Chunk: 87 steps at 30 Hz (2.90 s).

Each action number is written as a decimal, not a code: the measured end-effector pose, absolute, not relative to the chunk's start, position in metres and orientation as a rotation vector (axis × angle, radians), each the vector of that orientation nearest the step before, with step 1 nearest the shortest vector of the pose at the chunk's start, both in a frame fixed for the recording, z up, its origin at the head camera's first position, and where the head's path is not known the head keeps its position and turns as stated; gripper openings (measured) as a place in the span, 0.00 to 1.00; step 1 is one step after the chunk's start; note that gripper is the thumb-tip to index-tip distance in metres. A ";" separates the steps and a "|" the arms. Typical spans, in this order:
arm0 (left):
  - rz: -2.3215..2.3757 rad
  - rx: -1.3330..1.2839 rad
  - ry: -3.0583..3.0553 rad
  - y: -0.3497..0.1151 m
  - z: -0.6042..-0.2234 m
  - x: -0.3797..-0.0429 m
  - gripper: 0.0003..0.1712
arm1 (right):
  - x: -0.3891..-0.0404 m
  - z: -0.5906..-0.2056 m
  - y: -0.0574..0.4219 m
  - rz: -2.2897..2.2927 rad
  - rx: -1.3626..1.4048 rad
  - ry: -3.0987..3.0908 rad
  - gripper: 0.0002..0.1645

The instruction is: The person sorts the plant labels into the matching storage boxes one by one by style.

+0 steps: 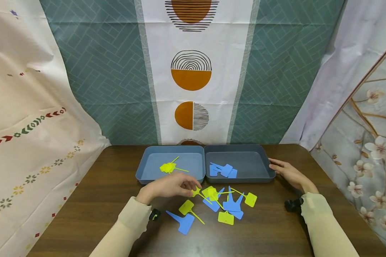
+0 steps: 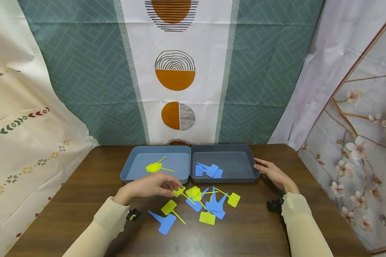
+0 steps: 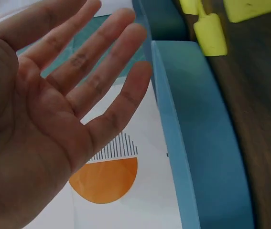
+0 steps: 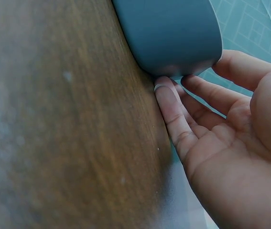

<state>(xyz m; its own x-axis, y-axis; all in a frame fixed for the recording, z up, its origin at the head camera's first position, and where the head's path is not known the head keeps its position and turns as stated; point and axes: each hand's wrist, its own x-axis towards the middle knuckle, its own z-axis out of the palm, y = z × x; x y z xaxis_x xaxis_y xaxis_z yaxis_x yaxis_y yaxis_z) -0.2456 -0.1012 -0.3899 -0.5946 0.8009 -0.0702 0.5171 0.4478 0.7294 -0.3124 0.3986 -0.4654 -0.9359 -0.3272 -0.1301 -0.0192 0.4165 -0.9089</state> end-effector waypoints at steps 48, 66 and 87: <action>0.509 1.112 2.450 -0.101 -0.421 -0.235 0.26 | -0.310 -0.465 0.398 -1.531 -0.307 2.393 0.44; 0.752 1.148 2.437 -0.105 -0.419 -0.244 0.13 | -0.312 -0.465 0.399 -1.499 -0.306 2.418 0.44; 1.112 1.062 2.575 -0.123 -0.399 -0.252 0.12 | -0.315 -0.466 0.401 -1.488 -0.297 2.420 0.44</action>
